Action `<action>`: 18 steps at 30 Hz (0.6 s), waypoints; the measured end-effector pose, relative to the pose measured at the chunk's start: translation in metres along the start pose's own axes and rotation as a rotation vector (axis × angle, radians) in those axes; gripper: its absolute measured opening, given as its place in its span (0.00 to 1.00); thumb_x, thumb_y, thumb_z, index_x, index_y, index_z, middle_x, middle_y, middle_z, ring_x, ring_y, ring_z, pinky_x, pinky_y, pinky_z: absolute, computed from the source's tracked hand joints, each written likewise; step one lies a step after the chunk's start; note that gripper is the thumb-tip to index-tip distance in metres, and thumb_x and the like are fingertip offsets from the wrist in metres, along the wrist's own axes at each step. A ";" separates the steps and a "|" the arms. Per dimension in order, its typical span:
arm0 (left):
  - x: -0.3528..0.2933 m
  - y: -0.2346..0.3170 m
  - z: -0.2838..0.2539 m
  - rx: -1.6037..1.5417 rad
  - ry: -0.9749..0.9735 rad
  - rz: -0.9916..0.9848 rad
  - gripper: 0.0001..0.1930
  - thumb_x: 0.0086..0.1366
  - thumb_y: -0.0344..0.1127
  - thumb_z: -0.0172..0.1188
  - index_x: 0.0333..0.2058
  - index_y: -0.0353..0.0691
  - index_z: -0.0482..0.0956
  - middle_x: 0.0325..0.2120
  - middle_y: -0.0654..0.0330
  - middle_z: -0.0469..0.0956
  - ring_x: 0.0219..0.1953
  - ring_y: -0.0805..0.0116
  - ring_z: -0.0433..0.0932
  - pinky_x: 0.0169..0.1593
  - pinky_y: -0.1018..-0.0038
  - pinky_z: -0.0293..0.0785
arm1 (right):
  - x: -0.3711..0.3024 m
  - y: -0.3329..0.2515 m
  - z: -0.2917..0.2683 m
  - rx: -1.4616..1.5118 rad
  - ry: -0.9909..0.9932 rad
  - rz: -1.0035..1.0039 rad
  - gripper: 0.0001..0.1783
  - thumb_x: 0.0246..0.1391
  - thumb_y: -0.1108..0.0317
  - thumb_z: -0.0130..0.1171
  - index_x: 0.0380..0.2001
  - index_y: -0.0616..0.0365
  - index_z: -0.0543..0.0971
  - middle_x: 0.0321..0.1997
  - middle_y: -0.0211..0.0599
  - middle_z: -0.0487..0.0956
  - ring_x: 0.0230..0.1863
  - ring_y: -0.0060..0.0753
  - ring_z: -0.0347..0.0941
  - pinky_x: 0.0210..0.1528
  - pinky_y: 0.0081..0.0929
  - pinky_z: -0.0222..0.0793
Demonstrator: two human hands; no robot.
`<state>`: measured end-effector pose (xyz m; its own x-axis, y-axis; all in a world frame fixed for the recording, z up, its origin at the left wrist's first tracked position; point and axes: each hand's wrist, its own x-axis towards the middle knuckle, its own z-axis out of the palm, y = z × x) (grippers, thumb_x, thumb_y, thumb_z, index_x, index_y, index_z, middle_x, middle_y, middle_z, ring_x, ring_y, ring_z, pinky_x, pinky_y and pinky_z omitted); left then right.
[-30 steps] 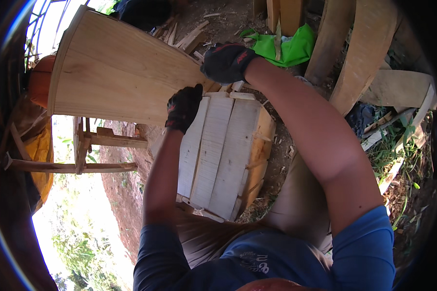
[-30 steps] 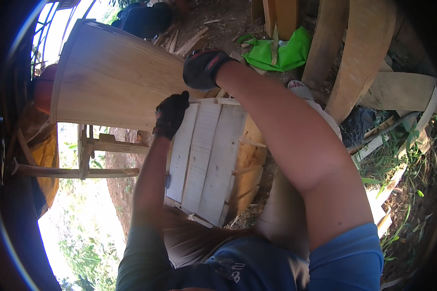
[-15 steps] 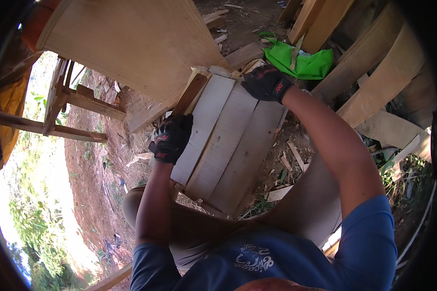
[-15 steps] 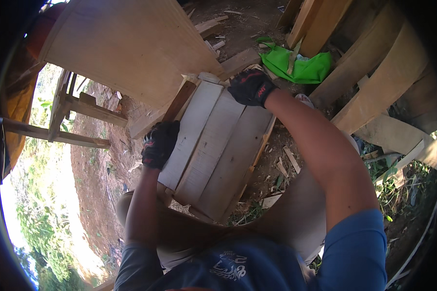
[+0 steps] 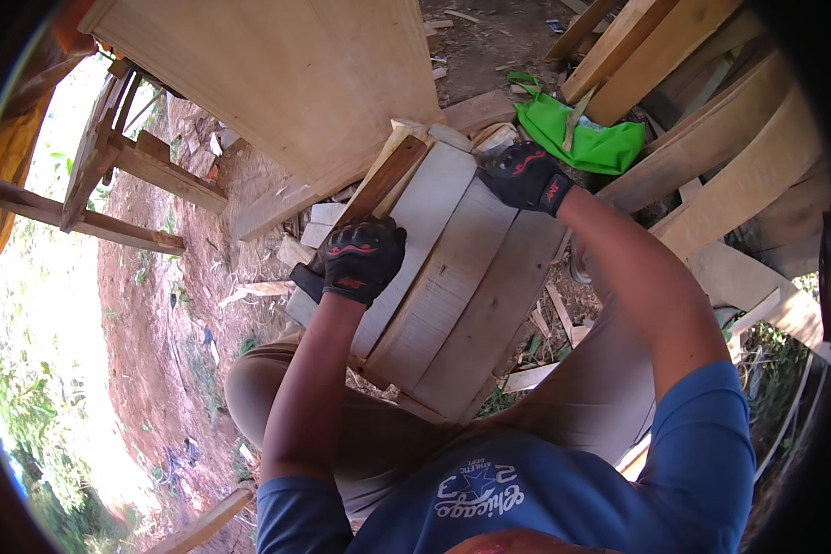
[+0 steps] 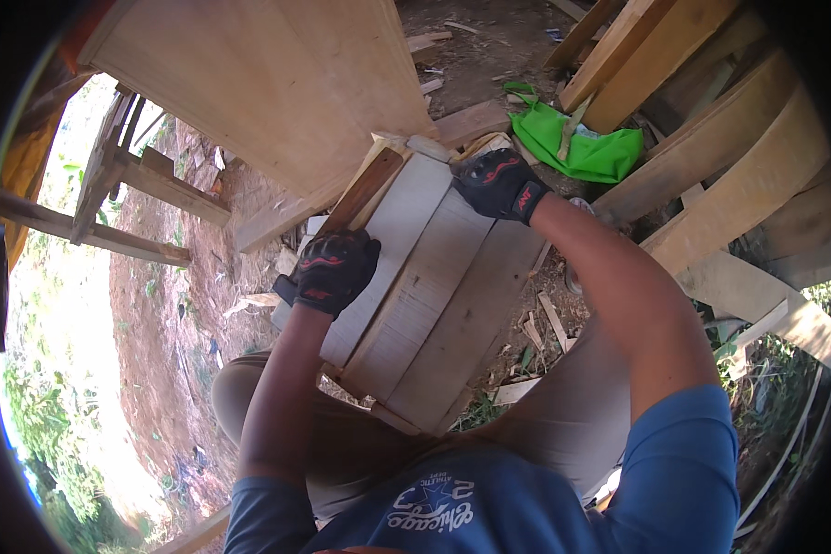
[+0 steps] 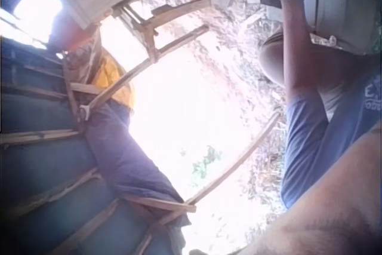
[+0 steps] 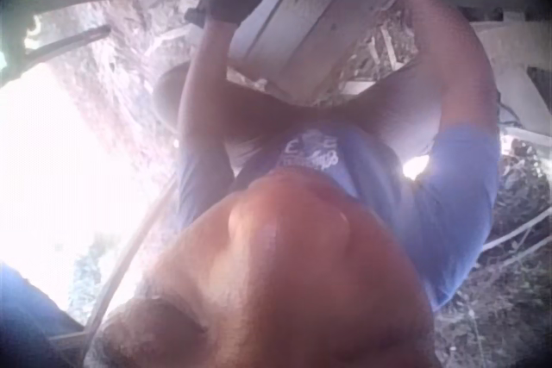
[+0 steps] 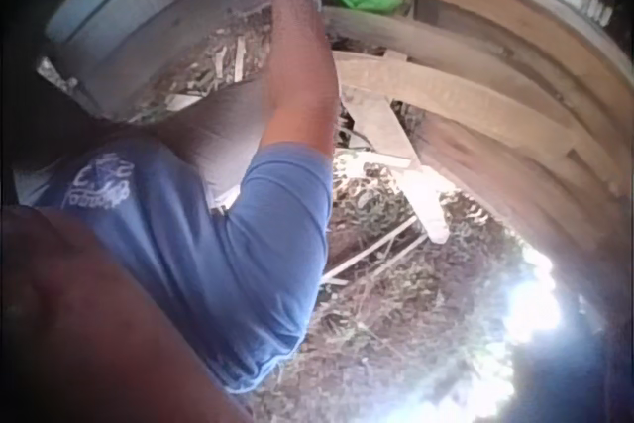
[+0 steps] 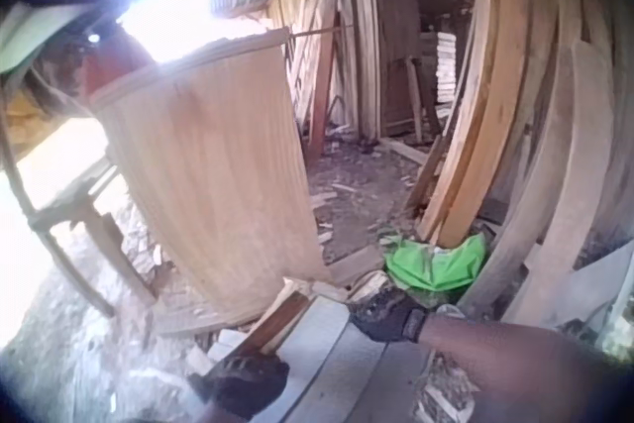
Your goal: The person rubs a piece of sandpaper against the edges of wooden slats on a structure. They also use a hammer-like tool to shift the slats into position.
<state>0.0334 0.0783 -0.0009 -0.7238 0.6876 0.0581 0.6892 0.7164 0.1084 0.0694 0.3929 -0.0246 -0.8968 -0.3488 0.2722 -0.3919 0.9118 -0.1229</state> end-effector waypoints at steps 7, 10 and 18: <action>-0.012 -0.007 0.001 0.019 0.017 -0.019 0.17 0.74 0.48 0.54 0.36 0.42 0.84 0.37 0.48 0.85 0.44 0.45 0.84 0.51 0.51 0.80 | -0.010 -0.115 0.013 0.000 -0.209 -0.423 0.07 0.57 0.62 0.57 0.33 0.50 0.82 0.23 0.38 0.82 0.28 0.47 0.83 0.31 0.49 0.75; -0.014 -0.008 -0.002 0.041 -0.019 -0.039 0.17 0.74 0.48 0.54 0.36 0.42 0.84 0.37 0.48 0.85 0.44 0.45 0.84 0.51 0.51 0.80 | 0.014 -0.064 0.005 -0.079 -0.180 -0.097 0.10 0.64 0.60 0.53 0.34 0.47 0.83 0.29 0.39 0.85 0.31 0.51 0.84 0.36 0.52 0.78; -0.014 -0.011 0.004 0.012 -0.008 -0.031 0.17 0.74 0.49 0.54 0.38 0.42 0.84 0.39 0.48 0.85 0.46 0.45 0.84 0.52 0.51 0.79 | -0.012 -0.125 0.011 -0.152 -0.107 -0.328 0.08 0.54 0.64 0.58 0.33 0.53 0.83 0.20 0.39 0.80 0.25 0.47 0.80 0.31 0.50 0.74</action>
<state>0.0362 0.0608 -0.0073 -0.7447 0.6657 0.0467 0.6666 0.7389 0.0982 0.1269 0.2807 -0.0232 -0.7479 -0.6412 0.1717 -0.6344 0.7666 0.0992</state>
